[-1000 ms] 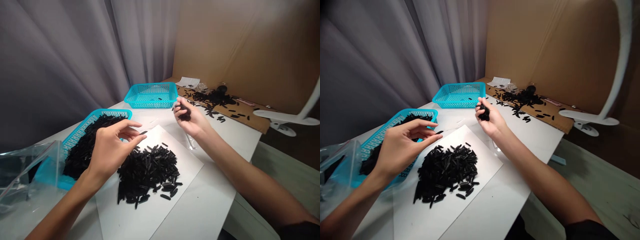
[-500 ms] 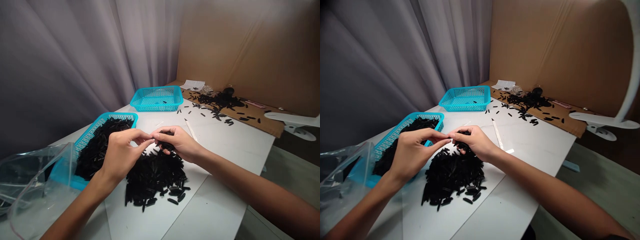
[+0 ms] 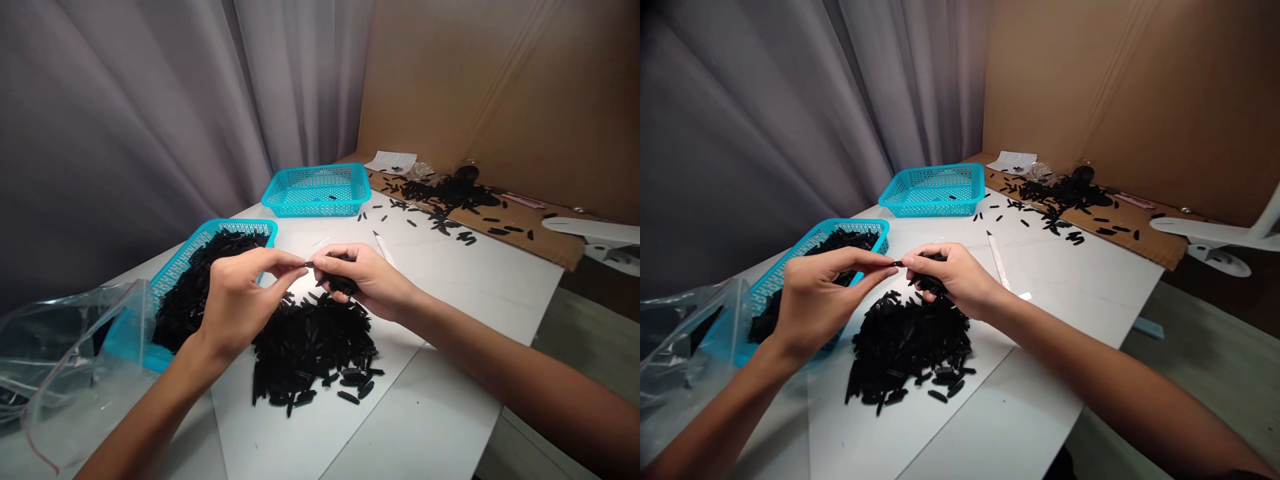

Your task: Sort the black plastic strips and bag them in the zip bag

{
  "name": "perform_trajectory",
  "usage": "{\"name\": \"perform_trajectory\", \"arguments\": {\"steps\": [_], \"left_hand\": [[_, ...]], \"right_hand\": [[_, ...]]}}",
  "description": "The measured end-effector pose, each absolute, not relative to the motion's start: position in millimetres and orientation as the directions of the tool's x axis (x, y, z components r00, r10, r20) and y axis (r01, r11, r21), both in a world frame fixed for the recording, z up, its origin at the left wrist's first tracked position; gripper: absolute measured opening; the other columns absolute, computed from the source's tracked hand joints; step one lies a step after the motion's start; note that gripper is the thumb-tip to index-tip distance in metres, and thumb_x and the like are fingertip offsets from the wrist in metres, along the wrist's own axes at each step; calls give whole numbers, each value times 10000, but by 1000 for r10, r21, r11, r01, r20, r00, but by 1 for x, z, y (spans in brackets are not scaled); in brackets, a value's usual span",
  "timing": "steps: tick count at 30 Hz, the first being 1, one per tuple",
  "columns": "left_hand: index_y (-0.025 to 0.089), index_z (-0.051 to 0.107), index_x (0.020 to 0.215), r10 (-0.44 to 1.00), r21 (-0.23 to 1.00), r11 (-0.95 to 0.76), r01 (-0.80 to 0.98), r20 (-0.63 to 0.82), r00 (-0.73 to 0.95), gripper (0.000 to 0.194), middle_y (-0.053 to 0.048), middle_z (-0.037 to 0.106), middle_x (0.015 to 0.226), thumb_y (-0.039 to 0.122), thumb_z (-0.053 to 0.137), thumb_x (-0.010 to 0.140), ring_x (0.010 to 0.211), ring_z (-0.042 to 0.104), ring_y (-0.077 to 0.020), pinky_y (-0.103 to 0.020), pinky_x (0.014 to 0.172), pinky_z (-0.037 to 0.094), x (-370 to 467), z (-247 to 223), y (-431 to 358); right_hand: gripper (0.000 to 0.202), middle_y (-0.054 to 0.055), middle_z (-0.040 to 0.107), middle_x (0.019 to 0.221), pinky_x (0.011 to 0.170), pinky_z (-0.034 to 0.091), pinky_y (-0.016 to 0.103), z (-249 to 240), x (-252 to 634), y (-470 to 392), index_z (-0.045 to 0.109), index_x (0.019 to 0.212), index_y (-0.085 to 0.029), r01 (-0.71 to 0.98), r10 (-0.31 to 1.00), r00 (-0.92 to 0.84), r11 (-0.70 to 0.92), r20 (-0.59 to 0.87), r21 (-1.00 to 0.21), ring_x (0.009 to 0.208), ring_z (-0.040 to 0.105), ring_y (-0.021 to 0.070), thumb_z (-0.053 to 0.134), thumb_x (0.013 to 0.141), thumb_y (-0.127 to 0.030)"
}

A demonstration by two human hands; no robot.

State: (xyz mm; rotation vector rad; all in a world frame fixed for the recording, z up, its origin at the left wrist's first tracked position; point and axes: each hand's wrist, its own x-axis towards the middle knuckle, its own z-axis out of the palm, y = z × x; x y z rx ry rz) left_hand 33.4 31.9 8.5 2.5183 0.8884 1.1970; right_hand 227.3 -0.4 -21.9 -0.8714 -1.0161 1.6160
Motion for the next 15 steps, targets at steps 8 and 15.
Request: {"name": "perform_trajectory", "arguments": {"steps": [8, 15], "left_hand": [[189, 784, 868, 581, 403, -808, 429, 665, 470, 51, 3, 802, 816, 219, 806, 833, 682, 720, -129, -237, 672, 580, 34, 10, 31], [221, 787, 877, 735, 617, -671, 411, 481, 477, 75, 25, 790, 818, 203, 718, 899, 705, 716, -123, -221, 717, 581, 34, 12, 31]], "right_hand": [[346, 16, 595, 742, 419, 371, 162, -23, 228, 0, 690, 764, -120, -411, 962, -272, -136, -21, -902, 581, 518, 75, 829, 802, -435], [332, 20, 603, 761, 406, 375, 160, -26, 224, -1, 687, 778, -135, -439, 965, -262, -143, -25, -887, 585, 528, 79, 827, 805, -435]]}}
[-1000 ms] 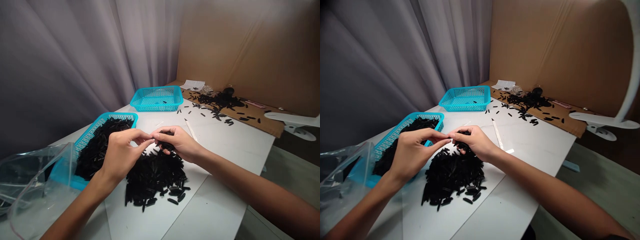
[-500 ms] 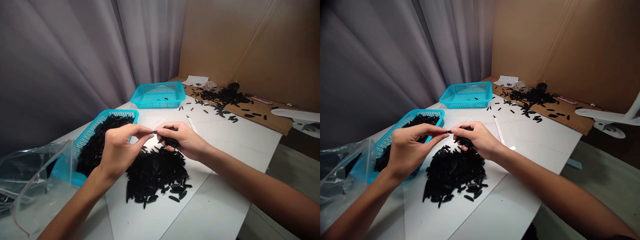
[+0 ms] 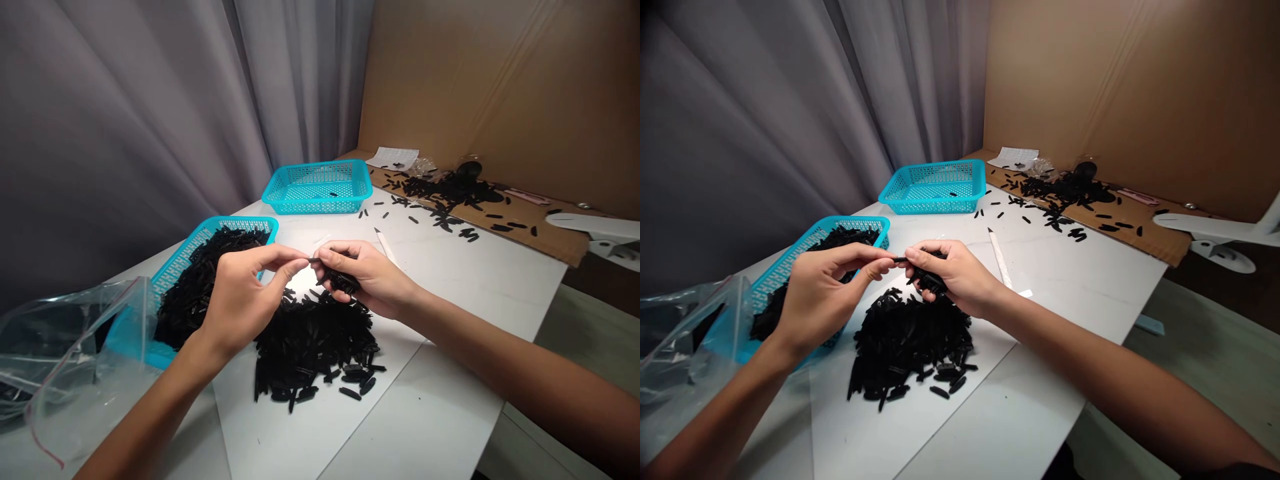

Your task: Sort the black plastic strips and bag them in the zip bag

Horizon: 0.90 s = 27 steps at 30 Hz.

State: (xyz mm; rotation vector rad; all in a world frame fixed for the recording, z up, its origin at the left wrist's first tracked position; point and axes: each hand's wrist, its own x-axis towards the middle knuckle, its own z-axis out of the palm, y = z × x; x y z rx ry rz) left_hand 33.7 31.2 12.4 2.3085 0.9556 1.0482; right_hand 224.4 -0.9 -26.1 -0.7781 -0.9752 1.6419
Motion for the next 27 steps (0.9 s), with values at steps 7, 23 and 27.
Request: {"name": "perform_trajectory", "arguments": {"steps": [7, 23, 27], "left_hand": [[198, 758, 823, 790, 784, -538, 311, 340, 510, 167, 3, 743, 746, 257, 656, 942, 679, 687, -127, -204, 639, 563, 39, 15, 27], [231, 752, 948, 767, 654, -587, 477, 262, 585, 147, 5, 787, 862, 333, 781, 846, 748, 738, -169, -237, 623, 561, 30, 19, 30], [204, 736, 775, 793, 730, -559, 393, 333, 510, 83, 14, 772, 772, 217, 770, 849, 716, 737, -150, -234, 687, 588, 46, 5, 23]], "right_hand": [[307, 17, 592, 776, 388, 373, 148, -27, 224, -1, 683, 785, -132, -510, 949, -315, -176, -8, -842, 588, 538, 78, 820, 824, -405], [224, 6, 576, 767, 436, 379, 119, -31, 218, 0, 675, 821, -129, -650, 953, -280, -278, -118, -707, 610, 503, 64, 803, 843, -310], [254, 4, 585, 762, 452, 373, 143, -31, 216, -1, 672, 809, -140, -604, 973, -196, -215, -119, -768, 622, 501, 72, 824, 816, -343]]}}
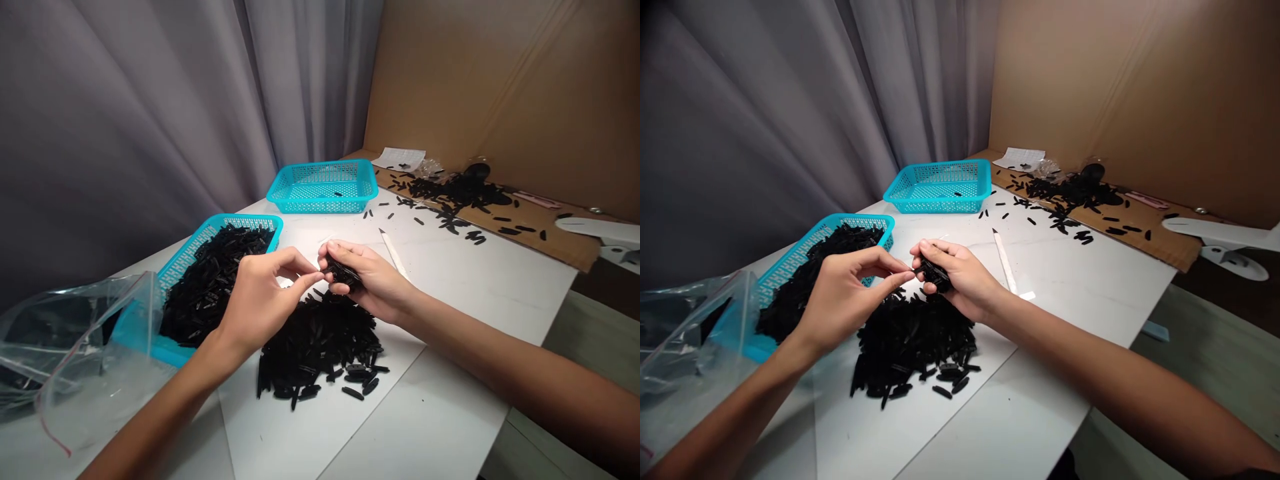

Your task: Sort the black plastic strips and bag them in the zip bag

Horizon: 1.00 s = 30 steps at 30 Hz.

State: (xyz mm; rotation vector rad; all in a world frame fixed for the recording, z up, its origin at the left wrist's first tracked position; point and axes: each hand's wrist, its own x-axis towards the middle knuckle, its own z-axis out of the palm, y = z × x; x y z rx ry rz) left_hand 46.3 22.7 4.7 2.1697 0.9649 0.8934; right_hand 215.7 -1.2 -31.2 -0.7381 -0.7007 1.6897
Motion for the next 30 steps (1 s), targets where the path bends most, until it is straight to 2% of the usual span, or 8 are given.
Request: {"name": "perform_trajectory", "arguments": {"steps": [5, 10, 16, 23, 26, 30], "left_hand": [[197, 740, 812, 777, 703, -604, 374, 416, 472, 46, 16, 765, 795, 198, 783, 829, 721, 727, -135, -229, 709, 596, 38, 7, 27], [204, 734, 851, 715, 581, -699, 416, 575, 399, 39, 27, 763, 828, 212, 773, 853, 764, 720, -120, -232, 768, 593, 36, 8, 26], [211, 743, 869, 609, 418, -782, 462, 668, 428, 11, 25, 772, 818, 209, 749, 878, 711, 717, -125, -253, 708, 580, 36, 6, 29], [198, 740, 895, 500, 291, -847, 445, 722, 479, 29, -15, 783, 879, 203, 716, 909, 816, 725, -168, -293, 777, 567, 35, 5, 32], [189, 723, 874, 527, 322, -834, 448, 705, 474, 67, -15, 764, 869, 206, 690, 930, 792, 694, -151, -279, 759, 549, 36, 5, 32], [195, 701, 879, 658, 506, -753, 421, 595, 461, 101, 1, 732, 867, 236, 652, 957, 806, 669, -131, -245, 756, 538, 37, 4, 32]], "right_hand": [[281, -8, 569, 703, 472, 386, 178, -30, 218, 0, 679, 831, -142, -527, 987, -136, -149, -90, -836, 598, 480, 80, 802, 831, -394], [310, 17, 599, 756, 459, 393, 183, -26, 225, 0, 689, 824, -137, -425, 985, -166, -111, -43, -898, 638, 515, 96, 796, 832, -428], [331, 4, 595, 724, 466, 465, 215, -21, 226, -3, 680, 793, -147, -273, 990, -129, 26, 63, -962, 590, 531, 99, 790, 829, -456], [294, 11, 594, 751, 436, 434, 185, -21, 227, -3, 676, 811, -145, -355, 978, -199, -18, 57, -935, 609, 539, 96, 775, 856, -418], [302, 12, 591, 749, 431, 431, 177, -21, 227, -3, 671, 813, -143, -362, 974, -216, -20, 63, -932, 606, 537, 95, 762, 869, -425], [324, 11, 590, 754, 434, 454, 184, -21, 225, -3, 663, 805, -148, -327, 976, -198, 20, 90, -945, 601, 537, 96, 750, 875, -452]]}}
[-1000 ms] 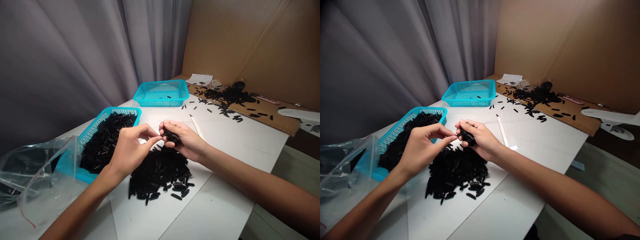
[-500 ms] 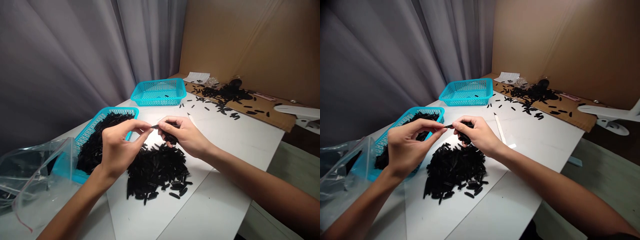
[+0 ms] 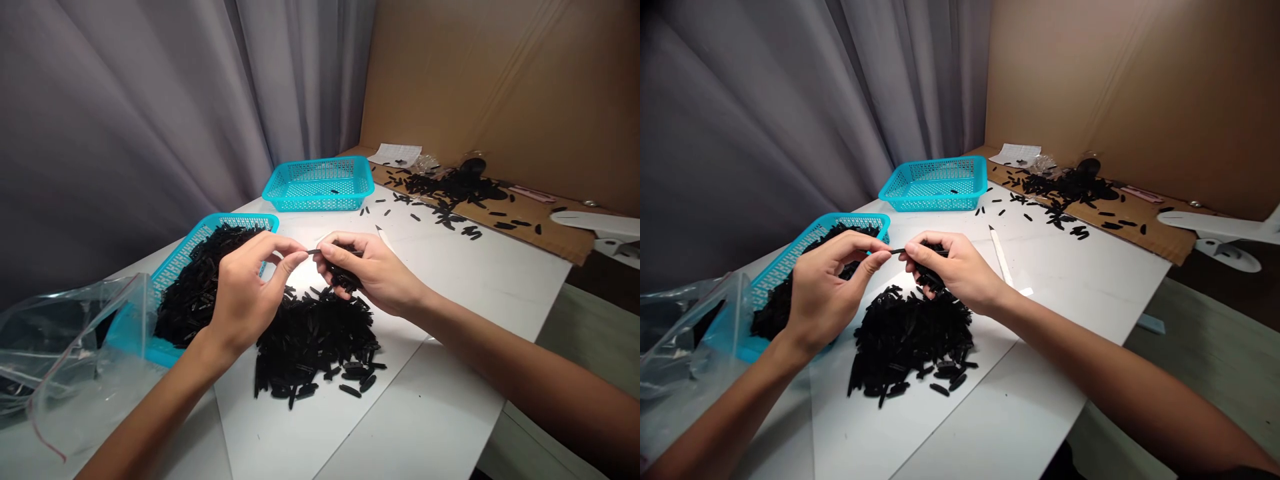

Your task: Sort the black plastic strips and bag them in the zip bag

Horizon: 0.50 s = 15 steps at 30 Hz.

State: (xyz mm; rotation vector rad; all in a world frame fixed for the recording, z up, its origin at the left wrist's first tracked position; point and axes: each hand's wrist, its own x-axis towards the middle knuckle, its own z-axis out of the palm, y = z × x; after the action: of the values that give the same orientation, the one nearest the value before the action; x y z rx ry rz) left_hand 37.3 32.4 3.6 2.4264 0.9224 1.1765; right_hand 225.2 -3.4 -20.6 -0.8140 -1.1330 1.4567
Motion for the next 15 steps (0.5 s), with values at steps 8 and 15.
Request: {"name": "perform_trajectory", "arguments": {"steps": [8, 15], "left_hand": [[194, 707, 866, 802, 737, -573, 359, 413, 431, 149, 5, 711, 843, 283, 637, 964, 763, 650, -122, -235, 731, 527, 38, 1, 31], [190, 718, 814, 834, 869, -448, 213, 319, 451, 188, 18, 716, 770, 332, 681, 931, 682, 636, -101, -205, 650, 525, 43, 6, 28]], "right_hand": [[317, 6, 584, 741, 429, 454, 181, -22, 225, -5, 653, 816, -144, -341, 972, -210, 30, 107, -940, 583, 544, 93, 738, 888, -442], [291, -1, 581, 708, 444, 468, 191, -24, 226, -4, 666, 851, -132, -350, 962, -218, 80, 164, -933, 563, 535, 91, 732, 904, -411]]}}
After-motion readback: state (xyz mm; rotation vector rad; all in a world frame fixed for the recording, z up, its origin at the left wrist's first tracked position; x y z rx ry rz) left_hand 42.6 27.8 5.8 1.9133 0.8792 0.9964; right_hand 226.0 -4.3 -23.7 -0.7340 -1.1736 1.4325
